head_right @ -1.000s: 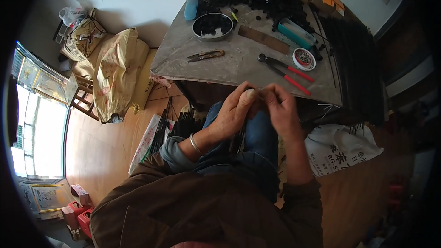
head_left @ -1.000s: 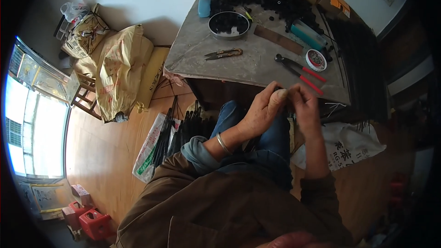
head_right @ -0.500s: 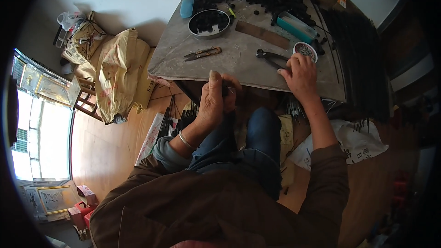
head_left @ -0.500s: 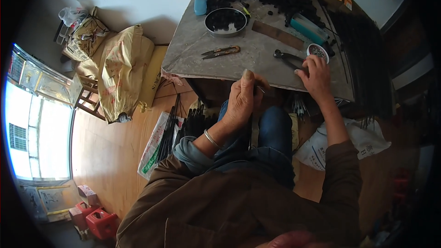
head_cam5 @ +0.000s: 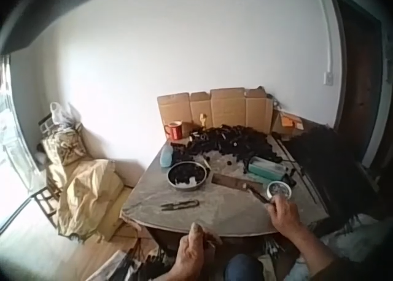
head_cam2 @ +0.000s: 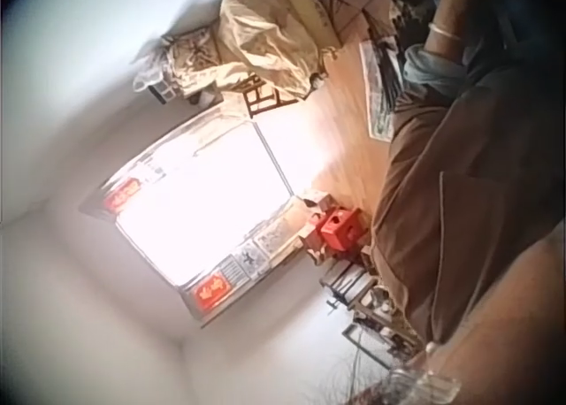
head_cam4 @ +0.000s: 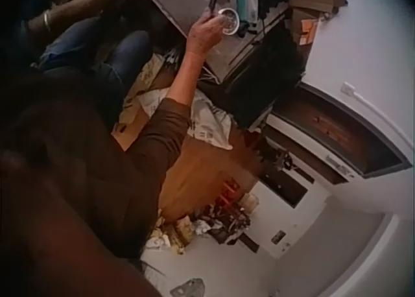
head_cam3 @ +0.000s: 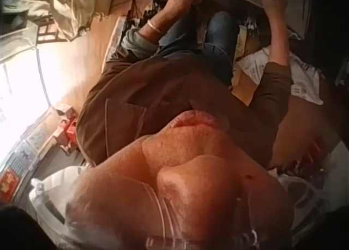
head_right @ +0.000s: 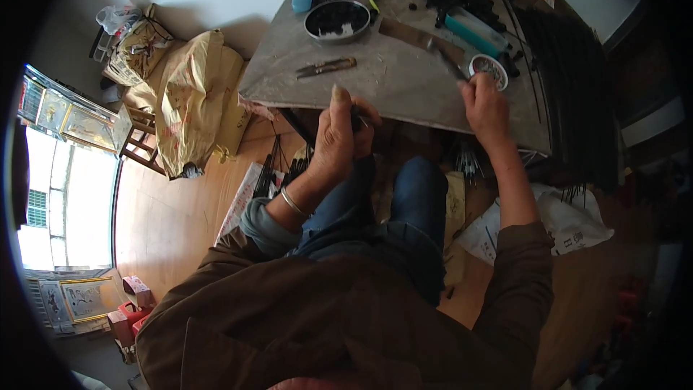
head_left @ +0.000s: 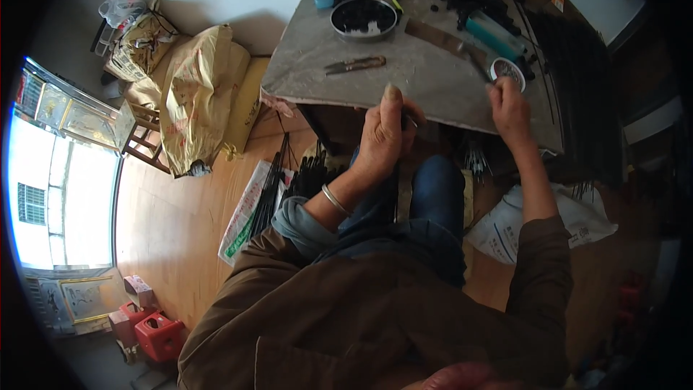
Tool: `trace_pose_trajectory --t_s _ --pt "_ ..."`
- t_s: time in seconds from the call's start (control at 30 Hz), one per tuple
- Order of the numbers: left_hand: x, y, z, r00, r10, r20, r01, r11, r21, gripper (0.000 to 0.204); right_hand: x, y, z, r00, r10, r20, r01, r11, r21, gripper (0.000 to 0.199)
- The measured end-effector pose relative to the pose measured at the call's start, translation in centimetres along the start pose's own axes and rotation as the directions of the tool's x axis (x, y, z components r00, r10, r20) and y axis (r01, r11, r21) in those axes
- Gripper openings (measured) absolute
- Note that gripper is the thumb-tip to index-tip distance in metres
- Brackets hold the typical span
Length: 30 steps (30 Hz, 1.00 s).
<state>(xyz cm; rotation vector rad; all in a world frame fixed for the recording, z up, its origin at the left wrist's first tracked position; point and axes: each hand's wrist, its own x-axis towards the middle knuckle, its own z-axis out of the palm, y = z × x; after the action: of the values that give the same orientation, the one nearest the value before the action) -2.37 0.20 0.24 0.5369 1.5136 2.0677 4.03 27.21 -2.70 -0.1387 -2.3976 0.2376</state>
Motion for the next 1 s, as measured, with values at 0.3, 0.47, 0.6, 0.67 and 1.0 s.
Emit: trace_pose_trajectory --t_s 0.3,0.47,0.6,0.67,1.0 --pt "0.1 0.3 -0.1 1.0 0.013 -0.018 -0.012 0.999 0.036 0.073 -2.1 -11.8 -7.6 0.975 0.046 0.219 -0.104 0.96 0.261 0.038" --pt "-0.5 0.4 0.2 0.996 0.035 -0.083 -0.026 0.994 0.106 0.073 -2.0 -12.5 -8.5 0.988 -0.122 0.093 0.119 0.992 0.046 0.049" --pt "-0.7 0.5 0.0 0.997 -0.009 -0.078 0.015 0.997 0.076 0.072 -2.1 -12.2 -8.5 0.982 -0.13 0.135 0.13 0.991 0.004 0.047" --pt "-0.7 0.6 -0.1 0.995 -0.001 -0.101 0.012 0.995 0.101 0.072 -2.7 -11.9 -8.2 0.976 -0.129 0.174 0.129 0.992 0.012 0.046" --pt "-0.9 -1.0 -0.1 0.99 0.111 -0.09 -0.065 0.909 0.412 0.059 -6.2 -13.0 -8.9 0.304 -0.233 0.924 -0.93 0.137 0.34 0.029"
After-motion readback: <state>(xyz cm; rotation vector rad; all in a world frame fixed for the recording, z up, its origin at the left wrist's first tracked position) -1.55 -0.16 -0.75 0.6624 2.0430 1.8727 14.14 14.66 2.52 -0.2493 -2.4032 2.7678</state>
